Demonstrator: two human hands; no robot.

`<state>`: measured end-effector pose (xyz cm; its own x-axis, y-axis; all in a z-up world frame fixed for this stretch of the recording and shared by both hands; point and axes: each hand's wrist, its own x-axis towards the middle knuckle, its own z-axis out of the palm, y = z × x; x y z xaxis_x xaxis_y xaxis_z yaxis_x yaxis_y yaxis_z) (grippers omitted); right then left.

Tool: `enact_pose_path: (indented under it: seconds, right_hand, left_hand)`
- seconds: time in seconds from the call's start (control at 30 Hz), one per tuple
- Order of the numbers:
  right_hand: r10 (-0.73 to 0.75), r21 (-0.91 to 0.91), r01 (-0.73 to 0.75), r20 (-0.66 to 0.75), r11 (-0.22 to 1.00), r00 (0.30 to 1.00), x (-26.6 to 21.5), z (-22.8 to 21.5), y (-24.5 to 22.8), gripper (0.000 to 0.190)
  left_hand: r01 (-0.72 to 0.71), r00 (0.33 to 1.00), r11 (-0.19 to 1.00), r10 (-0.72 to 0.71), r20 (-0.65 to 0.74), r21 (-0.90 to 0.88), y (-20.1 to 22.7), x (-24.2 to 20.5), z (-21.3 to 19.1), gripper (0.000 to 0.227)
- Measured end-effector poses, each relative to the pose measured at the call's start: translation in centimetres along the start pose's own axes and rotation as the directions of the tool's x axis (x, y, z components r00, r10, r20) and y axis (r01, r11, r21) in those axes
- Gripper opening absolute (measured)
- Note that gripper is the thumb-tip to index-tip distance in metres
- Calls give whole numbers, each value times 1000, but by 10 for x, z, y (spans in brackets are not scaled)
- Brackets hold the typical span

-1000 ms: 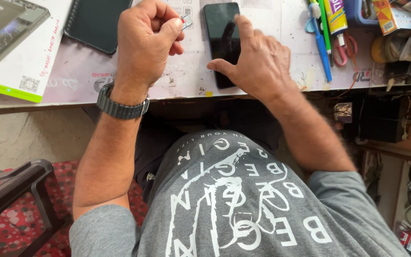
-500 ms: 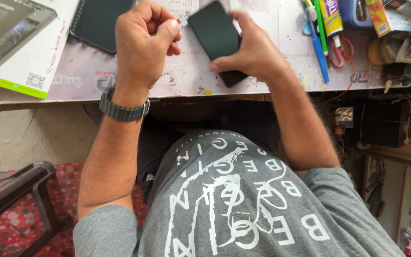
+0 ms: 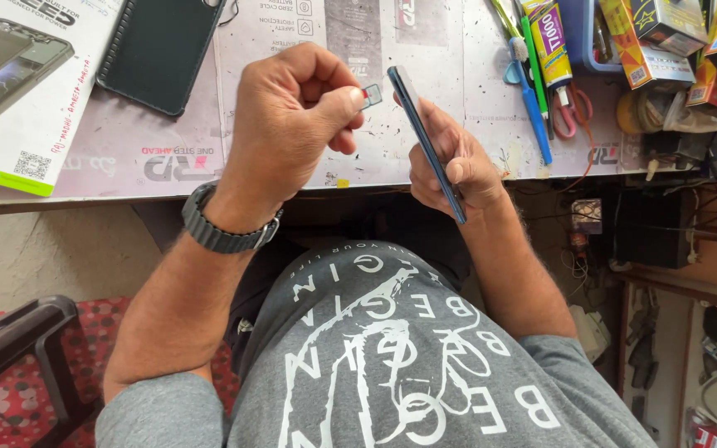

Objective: The person opens several small retail boxes on a cluttered workbench, removes screen protectors and cleaning wipes, and places the items on the table. They then pick up a smartphone, remove a SIM card tray, and handle a small plastic bag containing a red accessory.

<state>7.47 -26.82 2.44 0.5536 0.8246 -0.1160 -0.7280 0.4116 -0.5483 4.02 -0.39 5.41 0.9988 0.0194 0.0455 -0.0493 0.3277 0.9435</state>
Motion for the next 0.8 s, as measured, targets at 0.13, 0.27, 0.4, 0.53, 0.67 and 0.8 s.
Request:
enact_pose_path:
  seconds: [0.13,0.27,0.4,0.53,0.67,0.8]
  right_hand:
    - [-9,27,10,-47,1000,999,-1,0,2,101]
    - [-25,-28,22,-106,999,994,-2,-3,6,106]
    - [-68,-97,52,-169,994,983,-3,-1,6,114]
    - [-116,-203,74,-201,976,973,-3,2,6,116]
    - [-117,-204,78,-186,976,976,-2,2,6,115]
    - [-133,-217,91,-188,972,973,-2,2,7,114]
  left_hand:
    - [25,1000,999,-25,8,-20,-3,5,9,4]
    - [58,998,998,-58,-2,11,-9,10,11,6]
    - [53,999,998,-54,9,36,-14,12,12,6]
    - [65,998,996,-66,8,52,-16,13,13,7]
    - [57,998,996,-58,16,66,-17,14,14,6]
    - [46,999,996,-48,22,75,-18,14,14,6]
